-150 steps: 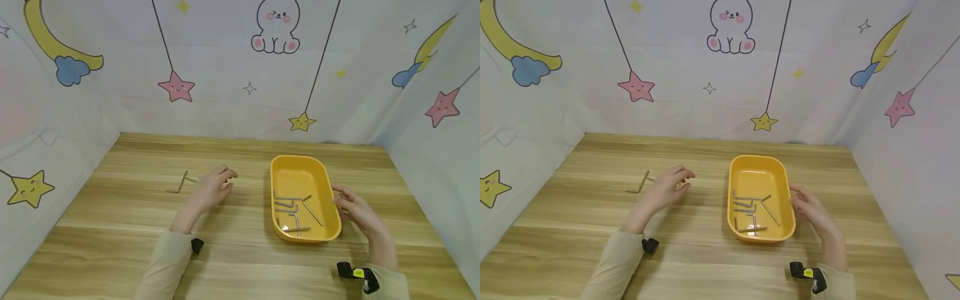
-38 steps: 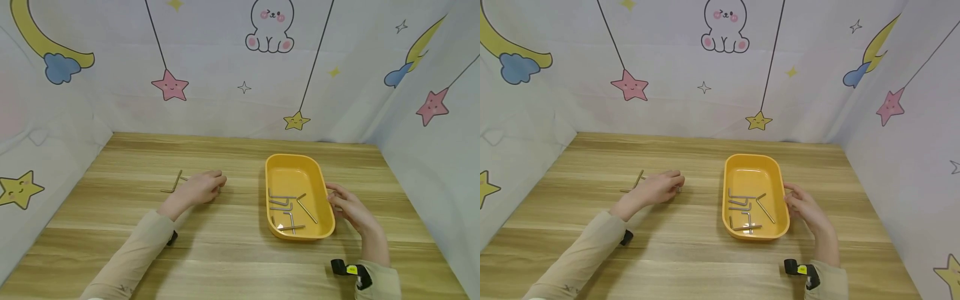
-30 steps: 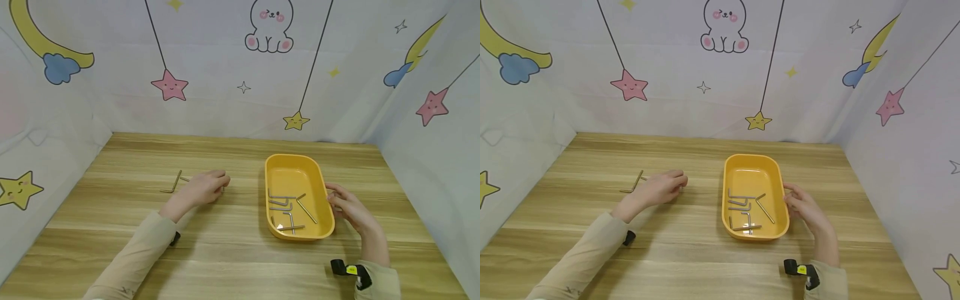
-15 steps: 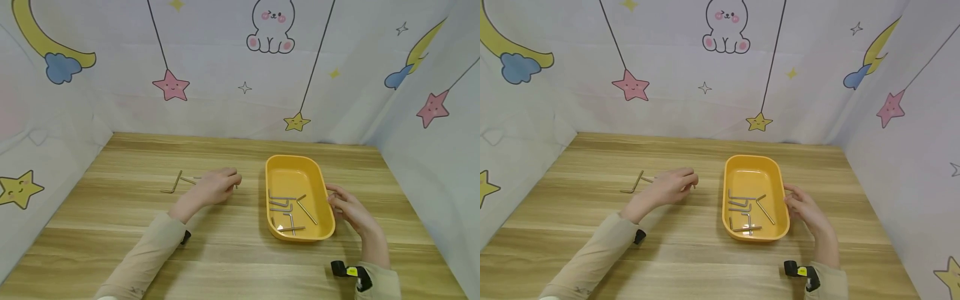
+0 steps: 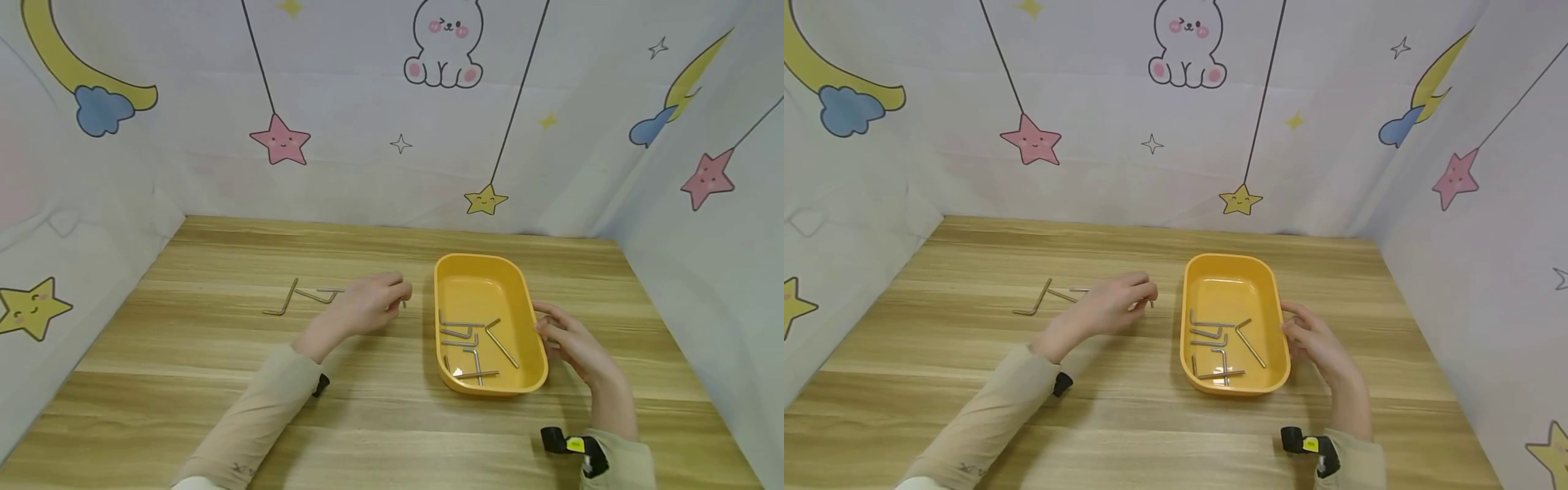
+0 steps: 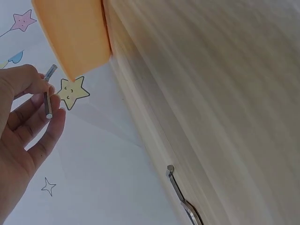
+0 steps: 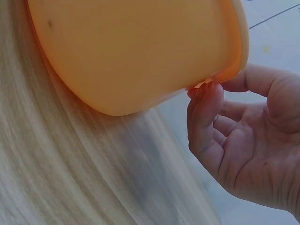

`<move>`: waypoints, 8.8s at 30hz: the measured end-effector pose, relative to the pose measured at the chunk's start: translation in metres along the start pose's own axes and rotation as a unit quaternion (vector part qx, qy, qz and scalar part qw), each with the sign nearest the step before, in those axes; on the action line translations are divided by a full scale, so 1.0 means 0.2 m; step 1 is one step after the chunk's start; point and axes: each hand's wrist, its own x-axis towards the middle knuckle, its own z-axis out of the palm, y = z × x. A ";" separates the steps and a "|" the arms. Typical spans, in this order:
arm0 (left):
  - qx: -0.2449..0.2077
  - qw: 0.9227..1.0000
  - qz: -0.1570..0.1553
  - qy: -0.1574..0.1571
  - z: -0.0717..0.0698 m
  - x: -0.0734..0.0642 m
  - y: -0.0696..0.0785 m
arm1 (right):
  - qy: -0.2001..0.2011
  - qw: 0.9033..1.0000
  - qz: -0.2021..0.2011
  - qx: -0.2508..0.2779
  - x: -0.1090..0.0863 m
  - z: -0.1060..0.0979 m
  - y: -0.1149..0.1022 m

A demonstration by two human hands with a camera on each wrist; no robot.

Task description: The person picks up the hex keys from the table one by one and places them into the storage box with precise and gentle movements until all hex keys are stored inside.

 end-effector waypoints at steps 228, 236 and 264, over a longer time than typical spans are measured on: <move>-0.065 0.980 -0.182 0.038 -0.07 -0.10 -0.03 | -0.010 1.000 -0.012 -0.002 0.00 0.01 0.02; -0.064 0.976 -0.206 0.041 -0.08 -0.14 -0.09 | -0.010 1.000 -0.009 0.000 -0.01 0.00 0.02; -0.123 0.943 -0.308 -0.024 -0.12 -0.30 -0.26 | -0.017 1.000 -0.022 0.000 0.00 0.00 0.03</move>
